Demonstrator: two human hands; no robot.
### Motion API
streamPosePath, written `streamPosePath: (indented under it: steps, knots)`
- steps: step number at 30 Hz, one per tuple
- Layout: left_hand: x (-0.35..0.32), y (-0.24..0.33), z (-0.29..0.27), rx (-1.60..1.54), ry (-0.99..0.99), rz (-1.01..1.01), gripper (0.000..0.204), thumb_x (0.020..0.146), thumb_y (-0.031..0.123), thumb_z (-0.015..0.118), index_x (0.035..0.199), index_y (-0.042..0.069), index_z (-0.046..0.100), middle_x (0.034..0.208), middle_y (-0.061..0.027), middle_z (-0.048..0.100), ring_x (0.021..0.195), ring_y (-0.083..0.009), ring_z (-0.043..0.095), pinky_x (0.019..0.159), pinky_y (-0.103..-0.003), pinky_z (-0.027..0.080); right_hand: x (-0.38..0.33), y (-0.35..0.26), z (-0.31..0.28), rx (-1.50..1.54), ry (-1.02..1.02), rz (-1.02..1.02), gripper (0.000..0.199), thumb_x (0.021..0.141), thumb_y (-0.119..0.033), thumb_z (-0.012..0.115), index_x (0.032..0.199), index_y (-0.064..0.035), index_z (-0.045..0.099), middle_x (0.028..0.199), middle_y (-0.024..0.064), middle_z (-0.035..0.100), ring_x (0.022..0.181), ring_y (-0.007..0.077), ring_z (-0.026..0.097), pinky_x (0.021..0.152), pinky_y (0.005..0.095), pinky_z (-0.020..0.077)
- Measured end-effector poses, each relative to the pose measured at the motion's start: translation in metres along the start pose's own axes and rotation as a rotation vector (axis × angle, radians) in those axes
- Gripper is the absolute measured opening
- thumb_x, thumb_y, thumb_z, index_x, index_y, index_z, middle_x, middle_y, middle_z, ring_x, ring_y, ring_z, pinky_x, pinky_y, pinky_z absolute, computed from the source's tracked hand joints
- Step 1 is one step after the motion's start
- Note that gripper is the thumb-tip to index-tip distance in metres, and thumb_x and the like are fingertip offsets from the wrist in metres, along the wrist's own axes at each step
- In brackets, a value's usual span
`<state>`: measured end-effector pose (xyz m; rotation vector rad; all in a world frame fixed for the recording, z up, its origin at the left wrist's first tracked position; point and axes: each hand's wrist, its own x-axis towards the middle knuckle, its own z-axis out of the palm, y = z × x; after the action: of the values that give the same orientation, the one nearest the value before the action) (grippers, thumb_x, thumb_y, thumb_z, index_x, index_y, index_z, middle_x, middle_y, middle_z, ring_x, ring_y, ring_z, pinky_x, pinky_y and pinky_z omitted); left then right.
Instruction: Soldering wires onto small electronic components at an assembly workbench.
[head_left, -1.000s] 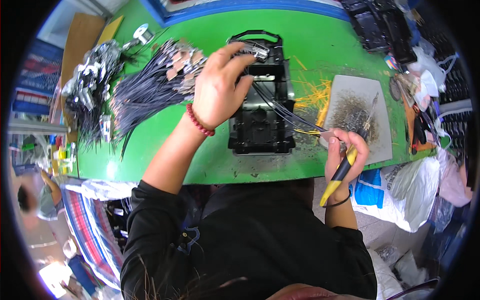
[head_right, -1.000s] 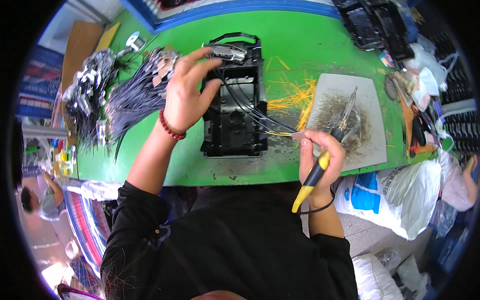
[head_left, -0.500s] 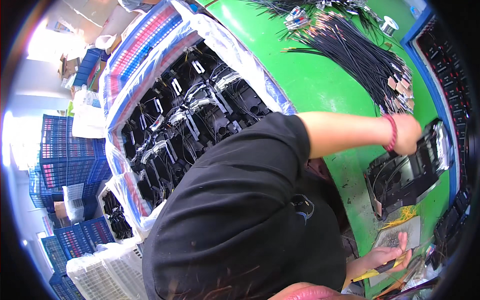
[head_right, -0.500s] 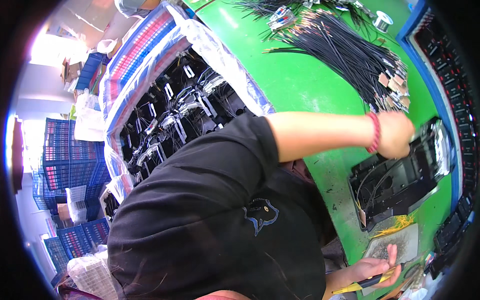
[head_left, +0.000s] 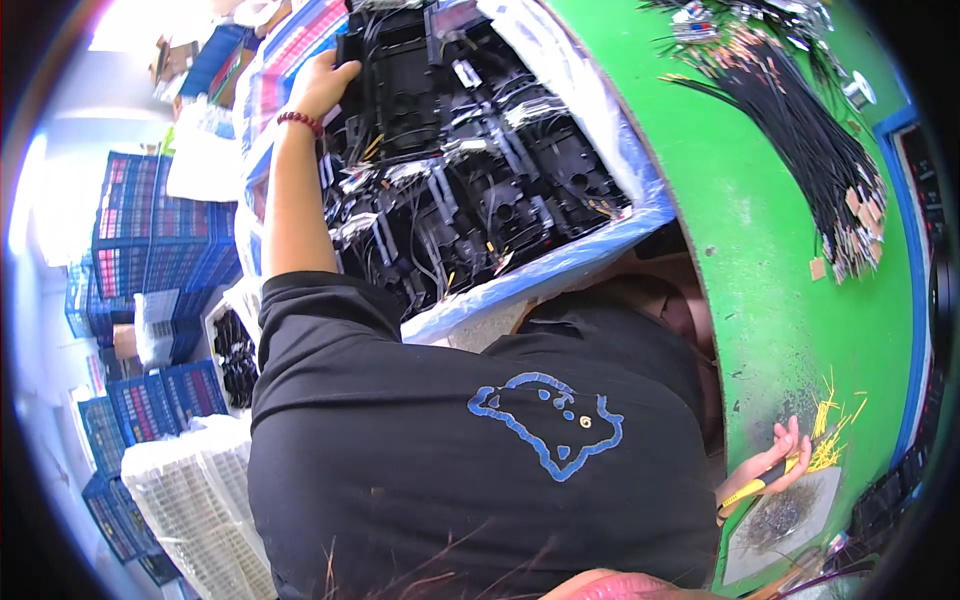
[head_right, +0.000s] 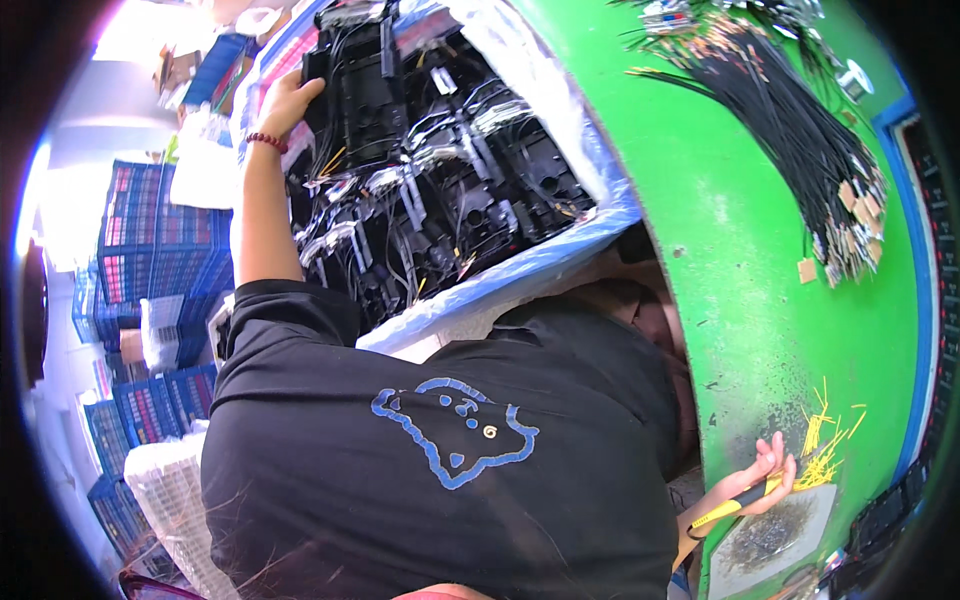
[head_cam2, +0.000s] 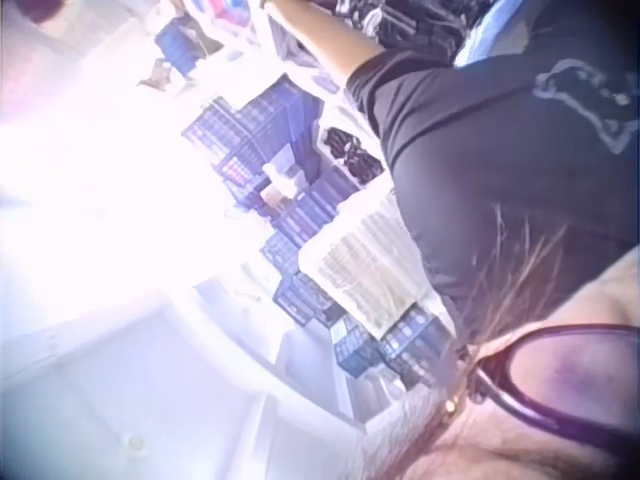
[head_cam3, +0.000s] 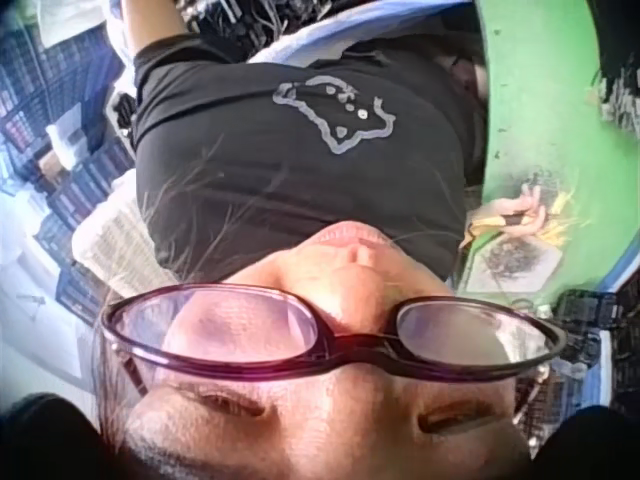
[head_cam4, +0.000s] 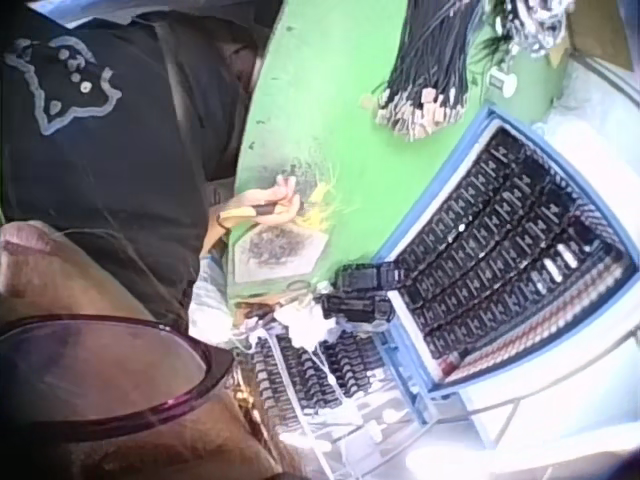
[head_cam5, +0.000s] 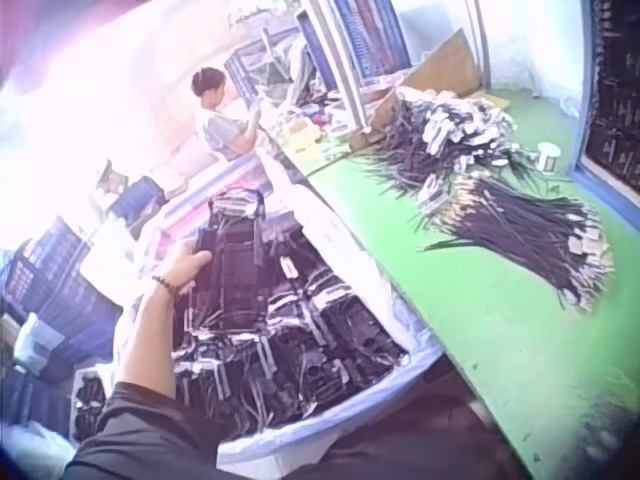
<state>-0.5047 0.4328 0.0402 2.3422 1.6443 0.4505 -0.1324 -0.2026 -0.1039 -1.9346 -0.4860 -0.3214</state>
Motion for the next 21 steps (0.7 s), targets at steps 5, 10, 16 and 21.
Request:
streamPosePath:
  steps: [5,10,16,21]
  knots:
    - [-0.042,-0.148,-0.036,0.067,-0.035,-0.221,0.035,0.080,0.027,0.065,0.104,0.002,0.067,0.091,-0.0135,0.071,0.082,-0.0218,0.068,0.076,-0.033,0.050,0.000,-0.006,-0.003,-0.023,-0.098,0.030,0.024,0.098,-0.006,0.049,0.118,0.0066,0.046,0.105,0.0220,0.065,0.085,0.0219,0.061,0.080,0.0306,0.0514]
    - [-0.107,-0.188,-0.058,0.069,-0.027,-0.341,0.032,0.083,0.015,0.064,0.111,-0.002,0.061,0.090,-0.0058,0.068,0.076,-0.0144,0.063,0.069,-0.030,0.051,-0.003,-0.018,-0.002,-0.030,-0.113,-0.033,0.026,0.099,-0.010,0.049,0.119,0.0063,0.046,0.107,0.0212,0.066,0.081,0.0230,0.063,0.078,0.0310,0.0518]
    - [-0.206,-0.210,-0.118,0.122,-0.016,-0.597,0.039,0.075,0.026,0.068,0.102,-0.001,0.068,0.093,-0.0170,0.070,0.086,-0.0270,0.067,0.080,-0.035,0.050,0.002,-0.010,-0.004,-0.005,-0.131,-0.068,0.029,0.098,-0.011,0.052,0.120,0.0068,0.046,0.105,0.0245,0.066,0.080,0.0242,0.064,0.074,0.0311,0.0538]
    - [-0.266,-0.267,-0.137,0.205,0.009,-0.720,0.032,0.076,0.017,0.064,0.102,-0.002,0.066,0.090,-0.0120,0.070,0.080,-0.0206,0.067,0.074,-0.033,0.052,0.003,0.013,-0.006,0.071,-0.135,-0.089,0.030,0.096,-0.013,0.056,0.120,0.0030,0.049,0.104,0.0201,0.068,0.079,0.0210,0.065,0.070,0.0277,0.0516]
